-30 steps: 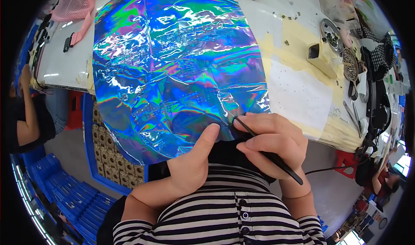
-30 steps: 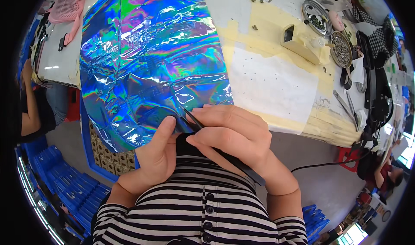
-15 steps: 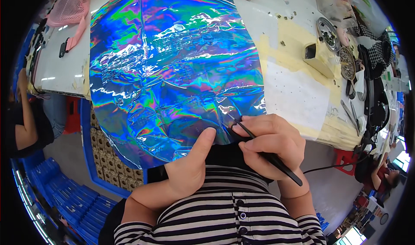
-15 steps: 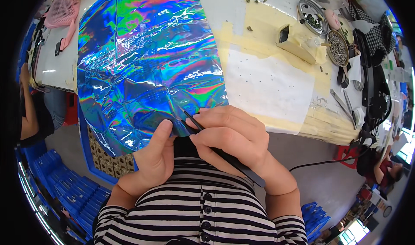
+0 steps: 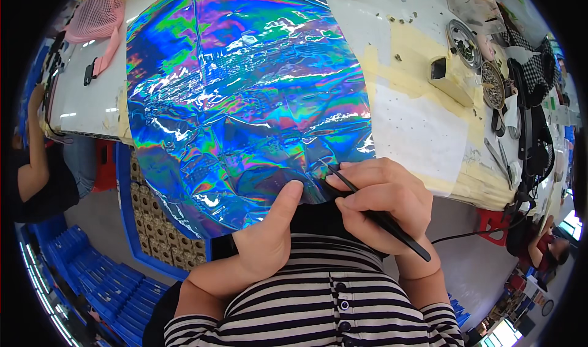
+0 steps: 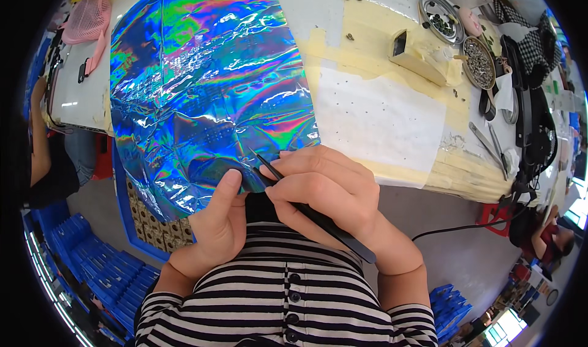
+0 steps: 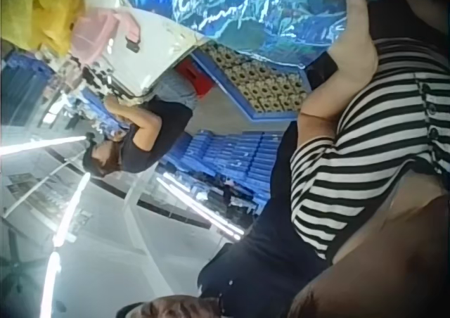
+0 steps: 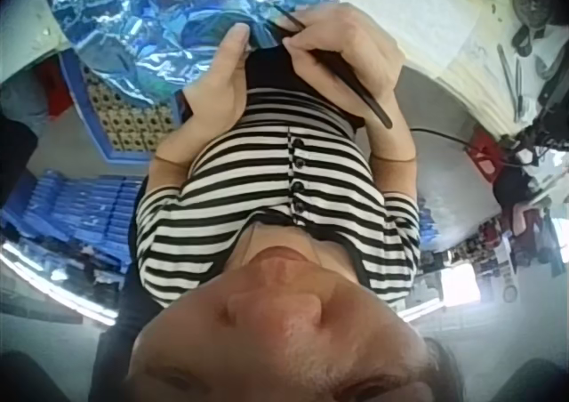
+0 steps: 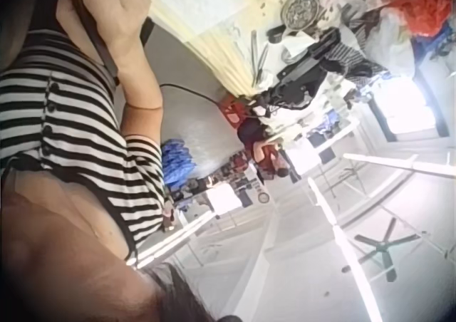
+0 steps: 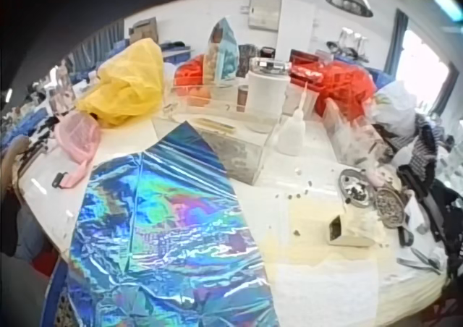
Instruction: Marking lines on iridescent holographic sheets using a pen on a workbench.
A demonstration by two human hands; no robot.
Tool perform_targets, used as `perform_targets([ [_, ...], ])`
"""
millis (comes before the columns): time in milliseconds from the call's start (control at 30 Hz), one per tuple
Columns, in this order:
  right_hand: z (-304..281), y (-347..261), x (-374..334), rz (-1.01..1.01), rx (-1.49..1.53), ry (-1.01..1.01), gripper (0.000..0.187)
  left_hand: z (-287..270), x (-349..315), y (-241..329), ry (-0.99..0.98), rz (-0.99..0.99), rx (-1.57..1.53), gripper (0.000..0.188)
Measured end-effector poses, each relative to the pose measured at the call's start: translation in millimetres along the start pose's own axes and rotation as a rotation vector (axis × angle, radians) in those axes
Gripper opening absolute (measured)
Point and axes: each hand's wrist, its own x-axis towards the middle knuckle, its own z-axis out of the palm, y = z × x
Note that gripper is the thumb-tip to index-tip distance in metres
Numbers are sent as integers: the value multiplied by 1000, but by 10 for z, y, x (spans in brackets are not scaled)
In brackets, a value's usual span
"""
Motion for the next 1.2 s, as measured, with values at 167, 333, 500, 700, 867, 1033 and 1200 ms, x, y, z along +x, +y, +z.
perform_targets([
  [167, -3, -1, 1, 8, 14, -4, 30, -13, -10, -125, 12, -38, -213, 36],
  [333, 17, -11, 16, 36, 49, 29, 27, -16, -8, -60, -28, -1, 11, 35],
  [500, 37, -17, -2, 42, 50, 84, 26, -15, -16, -83, -12, -20, -106, 36],
  [700, 31, -5, 5, 34, 48, 48, 26, -6, 10, -119, 0, -40, -252, 36],
  [867, -5, 3, 6, 29, 33, -2, 28, -21, 3, -133, 6, -58, -279, 36],
  [1033, -7, 7, 12, 30, 28, -9, 27, 84, 17, -21, 100, -61, -360, 39],
  [1200, 17, -18, 28, 59, 61, 33, 24, 47, 6, -36, 51, -48, -302, 46],
])
